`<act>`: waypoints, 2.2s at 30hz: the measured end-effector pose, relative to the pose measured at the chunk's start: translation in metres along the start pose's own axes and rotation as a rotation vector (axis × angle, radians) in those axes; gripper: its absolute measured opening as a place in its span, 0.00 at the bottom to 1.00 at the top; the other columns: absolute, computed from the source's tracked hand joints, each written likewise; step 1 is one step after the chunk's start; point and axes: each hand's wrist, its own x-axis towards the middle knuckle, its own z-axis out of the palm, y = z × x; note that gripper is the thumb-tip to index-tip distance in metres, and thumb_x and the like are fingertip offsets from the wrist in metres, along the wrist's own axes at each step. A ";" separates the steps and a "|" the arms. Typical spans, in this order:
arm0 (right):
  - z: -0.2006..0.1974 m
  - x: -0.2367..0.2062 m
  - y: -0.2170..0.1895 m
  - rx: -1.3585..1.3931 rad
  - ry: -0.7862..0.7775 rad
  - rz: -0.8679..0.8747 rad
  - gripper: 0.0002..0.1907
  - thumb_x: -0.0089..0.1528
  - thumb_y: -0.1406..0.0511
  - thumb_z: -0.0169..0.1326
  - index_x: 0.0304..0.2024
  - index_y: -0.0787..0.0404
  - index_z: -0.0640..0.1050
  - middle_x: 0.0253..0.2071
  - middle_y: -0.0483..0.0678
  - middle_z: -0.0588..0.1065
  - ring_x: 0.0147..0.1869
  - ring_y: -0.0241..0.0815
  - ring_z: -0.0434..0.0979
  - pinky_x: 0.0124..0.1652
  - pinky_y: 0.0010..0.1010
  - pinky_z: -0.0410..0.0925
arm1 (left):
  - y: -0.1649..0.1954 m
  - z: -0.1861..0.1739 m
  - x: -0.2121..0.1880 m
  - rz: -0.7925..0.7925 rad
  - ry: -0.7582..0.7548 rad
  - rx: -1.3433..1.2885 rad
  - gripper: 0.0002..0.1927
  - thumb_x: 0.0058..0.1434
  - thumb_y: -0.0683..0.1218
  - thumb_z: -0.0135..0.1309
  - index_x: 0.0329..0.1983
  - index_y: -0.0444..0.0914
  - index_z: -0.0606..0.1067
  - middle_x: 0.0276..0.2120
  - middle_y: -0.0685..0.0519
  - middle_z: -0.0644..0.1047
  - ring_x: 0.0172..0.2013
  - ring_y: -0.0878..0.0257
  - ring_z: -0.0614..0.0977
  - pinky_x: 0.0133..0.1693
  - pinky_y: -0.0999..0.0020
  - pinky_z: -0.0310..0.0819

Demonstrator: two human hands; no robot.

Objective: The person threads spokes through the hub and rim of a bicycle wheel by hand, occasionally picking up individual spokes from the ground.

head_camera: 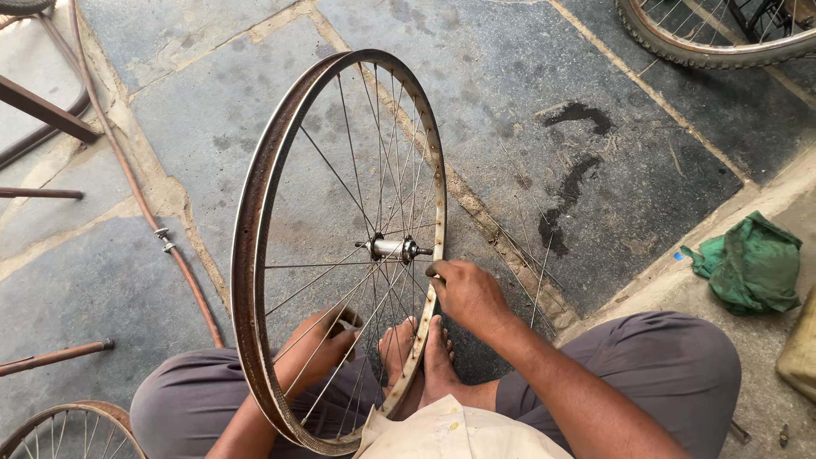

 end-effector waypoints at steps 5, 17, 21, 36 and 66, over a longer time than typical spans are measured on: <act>-0.017 -0.021 -0.018 0.122 0.261 -0.245 0.10 0.65 0.61 0.57 0.45 0.58 0.81 0.36 0.48 0.81 0.34 0.44 0.84 0.34 0.35 0.78 | 0.027 -0.054 -0.026 0.011 0.000 -0.702 0.11 0.59 0.41 0.58 0.45 0.38 0.74 0.18 0.53 0.71 0.19 0.62 0.72 0.22 0.69 0.64; -0.032 -0.049 -0.121 0.234 0.442 -0.811 0.12 0.69 0.60 0.62 0.46 0.59 0.74 0.38 0.46 0.74 0.36 0.39 0.78 0.31 0.33 0.73 | 0.046 -0.030 -0.024 0.298 -0.042 -0.585 0.15 0.63 0.50 0.61 0.43 0.33 0.77 0.28 0.55 0.76 0.32 0.68 0.76 0.33 0.74 0.72; -0.035 -0.052 -0.124 0.178 0.437 -0.862 0.14 0.67 0.61 0.60 0.50 0.63 0.77 0.37 0.48 0.74 0.36 0.39 0.78 0.31 0.32 0.73 | 0.049 -0.024 -0.023 0.284 -0.089 -0.480 0.15 0.66 0.51 0.52 0.49 0.37 0.77 0.36 0.56 0.80 0.38 0.68 0.80 0.41 0.69 0.79; -0.021 -0.039 -0.002 0.874 0.431 0.201 0.18 0.72 0.58 0.47 0.33 0.62 0.78 0.27 0.46 0.79 0.24 0.35 0.73 0.23 0.29 0.68 | 0.040 -0.022 -0.026 0.229 -0.004 -0.605 0.18 0.66 0.49 0.54 0.56 0.35 0.75 0.30 0.49 0.78 0.31 0.65 0.78 0.35 0.69 0.75; 0.020 -0.008 0.015 0.137 -0.128 0.149 0.14 0.62 0.54 0.58 0.40 0.57 0.83 0.30 0.54 0.80 0.35 0.54 0.82 0.39 0.47 0.74 | 0.024 -0.063 0.077 0.333 0.477 0.960 0.09 0.65 0.39 0.48 0.46 0.43 0.74 0.40 0.48 0.80 0.40 0.50 0.84 0.39 0.55 0.79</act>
